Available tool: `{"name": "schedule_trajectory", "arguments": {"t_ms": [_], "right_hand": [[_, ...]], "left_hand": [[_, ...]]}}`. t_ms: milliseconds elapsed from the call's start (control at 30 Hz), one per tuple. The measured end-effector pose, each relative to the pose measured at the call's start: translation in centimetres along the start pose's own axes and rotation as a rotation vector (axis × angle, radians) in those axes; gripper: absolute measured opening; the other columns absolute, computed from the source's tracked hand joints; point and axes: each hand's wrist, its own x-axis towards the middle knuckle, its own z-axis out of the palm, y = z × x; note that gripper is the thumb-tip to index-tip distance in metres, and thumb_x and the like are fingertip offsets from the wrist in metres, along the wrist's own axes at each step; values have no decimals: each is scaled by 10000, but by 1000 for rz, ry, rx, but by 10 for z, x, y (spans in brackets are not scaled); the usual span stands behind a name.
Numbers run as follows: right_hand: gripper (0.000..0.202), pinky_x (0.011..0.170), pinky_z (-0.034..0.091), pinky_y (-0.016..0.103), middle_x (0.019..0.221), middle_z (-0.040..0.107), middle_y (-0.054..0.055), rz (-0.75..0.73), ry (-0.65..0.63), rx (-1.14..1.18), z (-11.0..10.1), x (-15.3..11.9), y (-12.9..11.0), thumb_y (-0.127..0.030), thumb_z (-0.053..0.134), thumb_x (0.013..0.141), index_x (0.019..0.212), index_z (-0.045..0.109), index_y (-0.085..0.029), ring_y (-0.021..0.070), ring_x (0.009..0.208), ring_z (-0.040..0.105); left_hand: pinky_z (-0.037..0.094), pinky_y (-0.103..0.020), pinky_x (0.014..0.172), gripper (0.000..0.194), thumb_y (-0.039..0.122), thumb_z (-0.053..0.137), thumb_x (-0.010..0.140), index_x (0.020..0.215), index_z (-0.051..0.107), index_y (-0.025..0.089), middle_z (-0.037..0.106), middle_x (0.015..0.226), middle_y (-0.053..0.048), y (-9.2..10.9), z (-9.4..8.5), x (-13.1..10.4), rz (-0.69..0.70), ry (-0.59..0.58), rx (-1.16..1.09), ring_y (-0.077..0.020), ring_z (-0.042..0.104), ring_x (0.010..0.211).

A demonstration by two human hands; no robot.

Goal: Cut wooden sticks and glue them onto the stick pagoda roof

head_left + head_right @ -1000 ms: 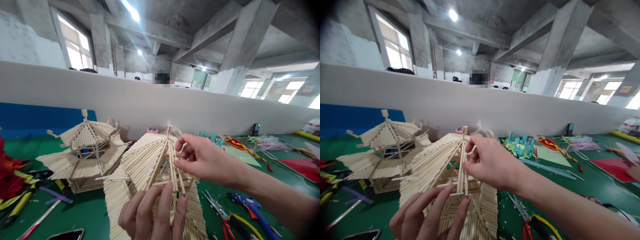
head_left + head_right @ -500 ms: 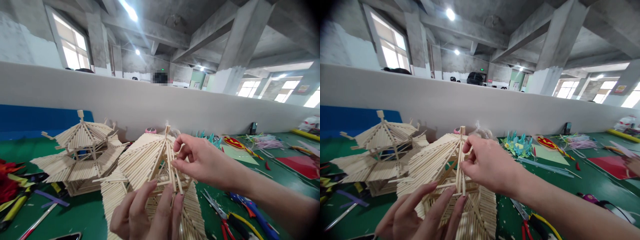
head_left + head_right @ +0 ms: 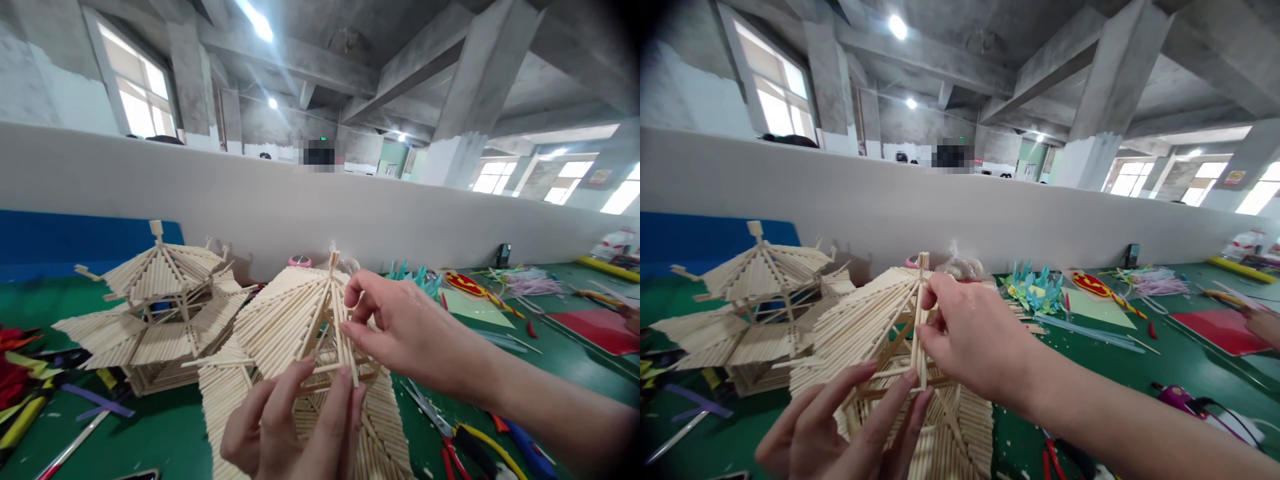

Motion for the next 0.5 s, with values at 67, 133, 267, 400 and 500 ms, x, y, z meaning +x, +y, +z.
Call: {"name": "schedule_trajectory", "arguments": {"t_ms": [67, 133, 267, 400, 500], "right_hand": [[123, 532, 315, 226, 573, 584, -75, -5, -4, -12, 0, -1, 0, -142, 529, 708, 750, 436, -210, 82, 518, 468], [116, 536, 314, 230, 595, 607, -70, -9, -8, -19, 0, -1, 0, -151, 529, 714, 755, 439, -211, 85, 527, 477], [106, 544, 318, 232, 614, 626, -64, -17, -10, -7, 0, -1, 1, -156, 520, 728, 773, 442, -213, 93, 552, 500], [106, 526, 318, 230, 607, 615, -62, -3, -32, 4, 0, -1, 2, -153, 513, 730, 790, 454, -217, 99, 555, 505], [109, 506, 314, 227, 621, 606, -65, 11, -39, 27, -1, -2, 4, -171, 519, 737, 818, 469, -224, 99, 551, 482]], "left_hand": [[345, -301, 622, 261, 140, 727, 606, 830, 651, 252, 525, 947, -46, 3, 2, -1, -35, 3, 3, -212, 438, 813], [335, -317, 639, 262, 136, 732, 599, 819, 664, 260, 536, 952, -48, 6, 3, -2, -70, 8, 2, -239, 417, 864], [341, -330, 641, 271, 125, 745, 577, 802, 681, 260, 558, 942, -45, 8, 5, -5, -66, 23, -20, -239, 428, 862], [342, -346, 628, 255, 122, 730, 600, 793, 690, 285, 587, 903, -33, 9, 7, -7, -125, 73, -35, -238, 453, 841], [334, -355, 620, 258, 113, 722, 606, 777, 693, 303, 599, 890, -25, 10, 9, -8, -146, 98, -39, -244, 454, 830]]}}
